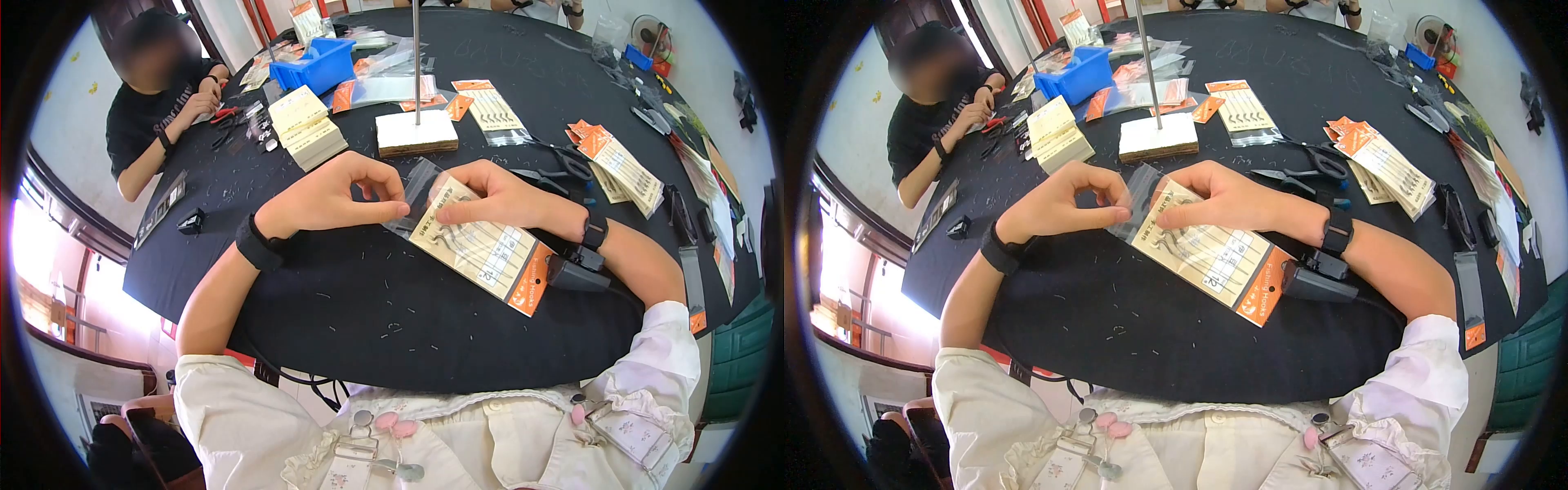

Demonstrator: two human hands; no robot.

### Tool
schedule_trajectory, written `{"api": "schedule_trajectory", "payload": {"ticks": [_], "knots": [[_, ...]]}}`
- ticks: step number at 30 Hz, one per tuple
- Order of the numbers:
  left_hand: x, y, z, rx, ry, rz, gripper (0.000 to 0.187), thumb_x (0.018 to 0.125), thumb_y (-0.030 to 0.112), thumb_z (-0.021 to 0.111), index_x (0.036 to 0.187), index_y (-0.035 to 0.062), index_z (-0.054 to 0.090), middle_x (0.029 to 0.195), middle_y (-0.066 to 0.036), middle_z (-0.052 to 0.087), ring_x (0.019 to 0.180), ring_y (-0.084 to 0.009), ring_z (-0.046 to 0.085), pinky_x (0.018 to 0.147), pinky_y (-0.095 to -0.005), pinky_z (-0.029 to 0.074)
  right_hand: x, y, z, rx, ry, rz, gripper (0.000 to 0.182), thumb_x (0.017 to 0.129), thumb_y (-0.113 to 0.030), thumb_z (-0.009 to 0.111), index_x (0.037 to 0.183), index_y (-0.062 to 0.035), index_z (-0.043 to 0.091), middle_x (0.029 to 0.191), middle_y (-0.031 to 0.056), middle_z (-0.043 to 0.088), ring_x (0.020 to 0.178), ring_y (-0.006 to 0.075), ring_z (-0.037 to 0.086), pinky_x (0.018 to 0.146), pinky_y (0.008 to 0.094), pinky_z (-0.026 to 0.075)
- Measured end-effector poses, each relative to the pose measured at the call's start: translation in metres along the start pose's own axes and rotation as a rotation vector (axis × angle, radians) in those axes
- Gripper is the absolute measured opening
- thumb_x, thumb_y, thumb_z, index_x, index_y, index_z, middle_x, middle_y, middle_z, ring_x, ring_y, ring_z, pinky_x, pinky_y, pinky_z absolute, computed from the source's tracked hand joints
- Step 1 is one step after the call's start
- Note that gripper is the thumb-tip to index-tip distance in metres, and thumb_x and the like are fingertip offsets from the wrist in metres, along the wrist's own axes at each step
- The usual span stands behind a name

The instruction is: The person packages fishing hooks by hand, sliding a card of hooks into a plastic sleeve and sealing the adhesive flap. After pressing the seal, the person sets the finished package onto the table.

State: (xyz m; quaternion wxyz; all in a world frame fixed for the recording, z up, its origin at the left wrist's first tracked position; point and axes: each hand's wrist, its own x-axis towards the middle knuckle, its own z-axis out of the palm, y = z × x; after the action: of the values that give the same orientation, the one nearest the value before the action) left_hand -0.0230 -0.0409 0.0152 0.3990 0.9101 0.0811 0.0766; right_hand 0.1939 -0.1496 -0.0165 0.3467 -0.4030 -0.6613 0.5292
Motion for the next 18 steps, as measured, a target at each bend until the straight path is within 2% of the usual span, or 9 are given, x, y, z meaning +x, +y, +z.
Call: {"api": "schedule_trajectory", "payload": {"ticks": [5, 7, 10, 13, 18], "knots": [[-0.001, 0.001, -0.002, 0.034, -0.067, 0.007, 0.019, 0.083, 0.022, 0.061, 0.082, 0.0038, 0.063, 0.074, 0.002, 0.062, 0.071, -0.0067, 0.055, 0.065, -0.0232, 0.041, 0.0, 0.0, -0.001, -0.024, 0.006, 0.004, 0.023, 0.083, -0.018, 0.068, 0.098, -0.0021, 0.062, 0.083, 0.0005, 0.065, 0.069, 0.0023, 0.059, 0.059, 0.0178, 0.046], [0.0, -0.003, -0.002, -0.027, -0.075, 0.001, 0.018, 0.083, 0.021, 0.059, 0.081, 0.0034, 0.062, 0.076, 0.002, 0.063, 0.071, -0.0071, 0.056, 0.066, -0.0233, 0.042, -0.001, -0.001, 0.0, 0.07, 0.08, 0.071, 0.027, 0.084, -0.019, 0.066, 0.103, -0.0008, 0.062, 0.087, 0.0027, 0.066, 0.072, 0.0034, 0.059, 0.062, 0.0187, 0.047], [0.0, -0.005, -0.001, -0.127, -0.073, -0.025, 0.016, 0.083, 0.017, 0.055, 0.08, 0.0025, 0.059, 0.077, -0.001, 0.064, 0.072, -0.0081, 0.056, 0.067, -0.0235, 0.043, 0.001, 0.001, -0.001, 0.163, 0.129, 0.05, 0.028, 0.083, -0.017, 0.066, 0.104, 0.0003, 0.061, 0.089, 0.0046, 0.067, 0.072, 0.0047, 0.062, 0.061, 0.0186, 0.049], [0.0, -0.007, -0.001, -0.18, -0.046, -0.038, 0.015, 0.083, 0.015, 0.051, 0.079, 0.0015, 0.057, 0.078, -0.004, 0.064, 0.072, -0.0095, 0.057, 0.069, -0.0242, 0.045, 0.002, 0.005, -0.002, 0.334, 0.183, 0.06, 0.026, 0.082, -0.013, 0.066, 0.104, 0.0, 0.061, 0.09, 0.006, 0.067, 0.072, 0.0066, 0.064, 0.061, 0.0191, 0.051], [0.0, -0.008, -0.003, -0.173, -0.03, -0.044, 0.015, 0.083, 0.012, 0.047, 0.08, 0.0008, 0.057, 0.078, -0.007, 0.063, 0.072, -0.0112, 0.057, 0.07, -0.0259, 0.046, 0.002, 0.004, -0.002, 0.396, 0.209, 0.078, 0.019, 0.083, -0.01, 0.065, 0.099, -0.0019, 0.058, 0.087, 0.0047, 0.065, 0.072, 0.0071, 0.064, 0.062, 0.0196, 0.052]]}}
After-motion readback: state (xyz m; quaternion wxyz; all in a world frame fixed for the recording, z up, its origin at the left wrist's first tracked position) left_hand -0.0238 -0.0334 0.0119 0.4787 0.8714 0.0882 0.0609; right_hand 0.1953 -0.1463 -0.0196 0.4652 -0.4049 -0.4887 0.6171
